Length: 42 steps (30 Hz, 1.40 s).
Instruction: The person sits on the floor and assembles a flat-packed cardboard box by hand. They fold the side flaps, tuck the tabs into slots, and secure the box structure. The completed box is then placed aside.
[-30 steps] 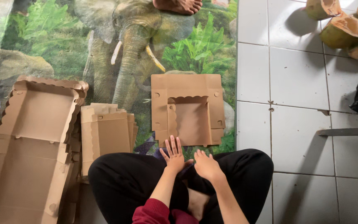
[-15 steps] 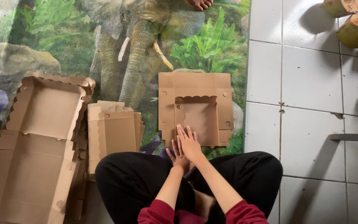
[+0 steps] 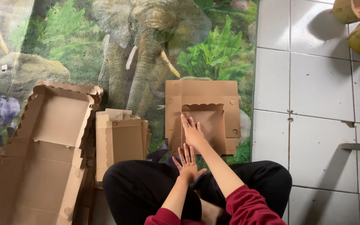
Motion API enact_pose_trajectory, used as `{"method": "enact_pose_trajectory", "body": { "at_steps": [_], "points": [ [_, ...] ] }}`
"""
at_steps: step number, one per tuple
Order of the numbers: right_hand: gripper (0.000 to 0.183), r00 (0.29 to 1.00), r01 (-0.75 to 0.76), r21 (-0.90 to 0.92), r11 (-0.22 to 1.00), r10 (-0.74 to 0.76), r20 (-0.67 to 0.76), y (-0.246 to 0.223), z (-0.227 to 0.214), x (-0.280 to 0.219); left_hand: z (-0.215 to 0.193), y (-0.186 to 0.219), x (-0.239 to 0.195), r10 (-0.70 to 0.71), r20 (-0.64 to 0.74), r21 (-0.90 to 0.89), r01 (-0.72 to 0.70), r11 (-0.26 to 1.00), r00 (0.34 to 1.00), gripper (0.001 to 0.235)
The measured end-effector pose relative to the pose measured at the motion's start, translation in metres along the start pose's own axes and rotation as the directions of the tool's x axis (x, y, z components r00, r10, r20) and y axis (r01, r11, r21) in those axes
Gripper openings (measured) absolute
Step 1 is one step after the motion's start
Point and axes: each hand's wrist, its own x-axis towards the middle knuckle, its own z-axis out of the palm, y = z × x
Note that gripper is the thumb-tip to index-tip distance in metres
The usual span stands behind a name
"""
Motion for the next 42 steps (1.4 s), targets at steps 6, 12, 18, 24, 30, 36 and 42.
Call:
{"method": "enact_pose_trajectory", "body": {
  "at_steps": [6,12,18,24,30,36,42],
  "points": [
    [0.093,0.986,-0.165,0.011,0.986,0.165,-0.006,-0.045,-0.027,-0.021,0.029,-0.01,0.024,0.02,-0.035,0.083,-0.017,0.996,0.999,0.11],
    [0.085,0.981,-0.192,-0.088,0.977,0.19,-0.031,-0.054,-0.019,-0.017,0.014,-0.006,0.013,0.005,0.046,0.126,-0.011,0.992,0.999,0.098],
    [0.088,0.994,-0.104,-0.131,0.986,0.109,0.031,-0.047,-0.008,-0.053,-0.006,0.007,-0.003,-0.062,0.104,0.07,0.055,0.996,0.993,0.096],
    [0.095,0.991,-0.066,-0.043,0.997,0.071,0.112,-0.027,0.018,-0.07,0.016,-0.007,0.018,-0.053,0.104,0.191,0.032,0.981,0.993,0.09],
    [0.099,0.986,0.026,-0.094,0.995,-0.01,0.165,-0.01,0.034,-0.11,0.02,-0.044,-0.006,0.06,-0.002,0.159,-0.059,0.985,0.998,0.078],
    [0.085,0.992,0.054,-0.151,0.987,-0.037,0.119,-0.02,0.044,-0.128,0.019,-0.037,-0.009,-0.008,0.013,0.213,0.005,0.977,1.0,0.063],
    [0.091,0.999,-0.002,-0.112,0.994,0.008,0.048,-0.016,0.02,-0.077,0.015,-0.052,0.003,0.03,0.084,0.216,-0.048,0.975,0.996,0.076]
  ]
}}
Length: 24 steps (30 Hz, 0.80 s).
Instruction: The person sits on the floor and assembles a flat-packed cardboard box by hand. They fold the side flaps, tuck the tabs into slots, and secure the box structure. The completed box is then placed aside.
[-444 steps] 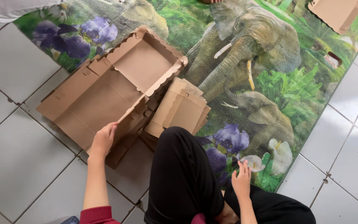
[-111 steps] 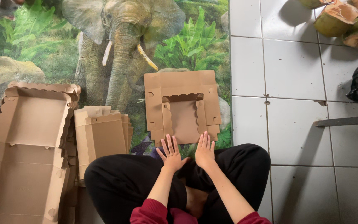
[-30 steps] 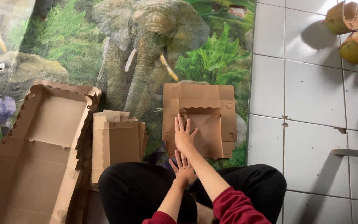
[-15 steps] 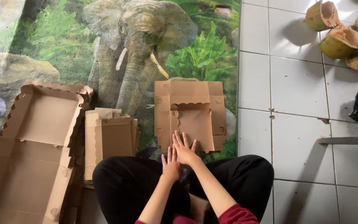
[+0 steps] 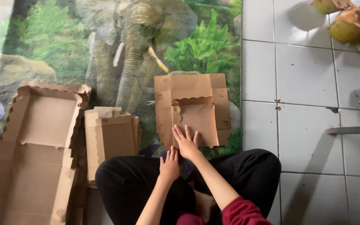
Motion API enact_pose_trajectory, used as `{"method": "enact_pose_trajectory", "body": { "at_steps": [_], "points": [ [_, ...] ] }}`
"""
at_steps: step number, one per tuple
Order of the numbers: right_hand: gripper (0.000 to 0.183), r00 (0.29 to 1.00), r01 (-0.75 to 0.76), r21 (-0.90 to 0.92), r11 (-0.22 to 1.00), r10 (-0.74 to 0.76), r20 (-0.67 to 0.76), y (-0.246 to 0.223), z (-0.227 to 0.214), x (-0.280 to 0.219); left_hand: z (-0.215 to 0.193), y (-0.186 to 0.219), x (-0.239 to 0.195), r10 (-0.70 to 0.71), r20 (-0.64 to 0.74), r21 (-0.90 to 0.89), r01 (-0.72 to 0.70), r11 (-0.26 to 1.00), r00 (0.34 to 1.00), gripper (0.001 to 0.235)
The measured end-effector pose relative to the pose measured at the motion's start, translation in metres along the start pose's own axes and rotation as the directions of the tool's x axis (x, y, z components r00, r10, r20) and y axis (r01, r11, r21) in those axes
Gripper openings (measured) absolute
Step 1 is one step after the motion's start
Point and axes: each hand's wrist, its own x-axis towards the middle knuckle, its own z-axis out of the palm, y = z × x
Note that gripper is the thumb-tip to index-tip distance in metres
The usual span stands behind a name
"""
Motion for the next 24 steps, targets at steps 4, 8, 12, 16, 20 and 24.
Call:
{"method": "enact_pose_trajectory", "body": {
  "at_steps": [4,8,12,16,20,24],
  "points": [
    [0.094,0.999,-0.022,-0.002,1.0,0.022,-0.042,0.009,-0.019,0.036,-0.005,-0.006,0.002,0.047,0.026,-0.016,-0.046,0.999,0.999,0.08],
    [0.093,0.994,-0.043,0.006,0.999,0.044,-0.1,0.014,-0.029,0.058,-0.012,-0.007,-0.004,0.091,0.032,-0.051,-0.089,0.995,0.995,0.08],
    [0.088,0.99,-0.04,-0.077,0.996,0.029,-0.139,0.009,-0.034,0.05,-0.011,-0.007,-0.001,0.096,0.02,-0.049,-0.095,0.994,0.995,0.081],
    [0.084,0.989,-0.029,-0.105,0.994,0.014,-0.145,0.006,-0.019,0.03,-0.016,-0.005,-0.007,0.09,0.001,-0.049,-0.09,0.995,0.996,0.081],
    [0.082,0.99,0.06,-0.145,0.988,-0.078,-0.121,0.019,0.027,0.007,0.016,-0.006,0.017,0.082,-0.268,0.037,-0.075,0.996,0.96,0.061],
    [0.09,0.992,0.123,-0.159,0.98,-0.122,0.015,0.024,0.05,-0.026,0.035,-0.014,0.051,0.035,-0.762,0.027,-0.023,0.999,0.647,0.021]
  ]
}}
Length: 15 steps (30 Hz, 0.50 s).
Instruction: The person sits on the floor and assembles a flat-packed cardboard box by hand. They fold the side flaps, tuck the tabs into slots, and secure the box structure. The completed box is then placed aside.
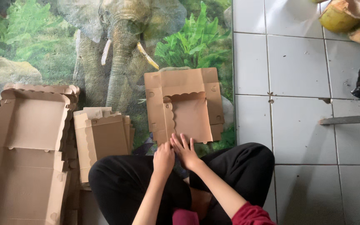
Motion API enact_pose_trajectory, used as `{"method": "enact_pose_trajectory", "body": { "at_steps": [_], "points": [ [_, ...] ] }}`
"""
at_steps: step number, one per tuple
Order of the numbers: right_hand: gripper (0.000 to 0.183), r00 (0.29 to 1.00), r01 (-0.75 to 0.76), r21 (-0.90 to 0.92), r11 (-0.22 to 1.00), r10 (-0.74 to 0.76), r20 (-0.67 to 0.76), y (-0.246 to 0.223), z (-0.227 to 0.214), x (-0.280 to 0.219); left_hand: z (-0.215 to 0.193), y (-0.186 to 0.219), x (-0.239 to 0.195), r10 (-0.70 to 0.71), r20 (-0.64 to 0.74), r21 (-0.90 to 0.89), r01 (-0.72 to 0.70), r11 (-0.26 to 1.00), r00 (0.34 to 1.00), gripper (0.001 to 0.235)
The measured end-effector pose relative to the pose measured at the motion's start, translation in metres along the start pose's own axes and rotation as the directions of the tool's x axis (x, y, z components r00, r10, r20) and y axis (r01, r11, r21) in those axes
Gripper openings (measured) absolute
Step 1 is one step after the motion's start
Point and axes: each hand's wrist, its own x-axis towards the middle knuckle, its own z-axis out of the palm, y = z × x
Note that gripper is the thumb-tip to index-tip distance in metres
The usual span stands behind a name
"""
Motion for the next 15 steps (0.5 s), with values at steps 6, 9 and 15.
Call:
{"method": "enact_pose_trajectory", "body": {
  "at_steps": [6,9,15],
  "points": [
    [0.078,0.962,0.148,0.708,0.691,0.067,-0.266,0.031,-0.022,-0.03,-0.051,0.024,0.012,0.152,-0.12,-0.409,-0.188,0.893,0.981,0.009],
    [0.044,0.643,-0.036,0.452,0.891,0.367,-0.672,0.088,0.028,0.01,-0.05,0.032,0.003,0.346,-0.05,-0.401,-0.336,0.852,0.937,0.015],
    [0.057,0.489,0.037,0.889,0.457,0.767,-0.415,0.132,0.054,0.021,-0.072,0.039,-0.007,0.302,0.104,-0.543,-0.2,0.815,0.948,0.029]
  ]
}}
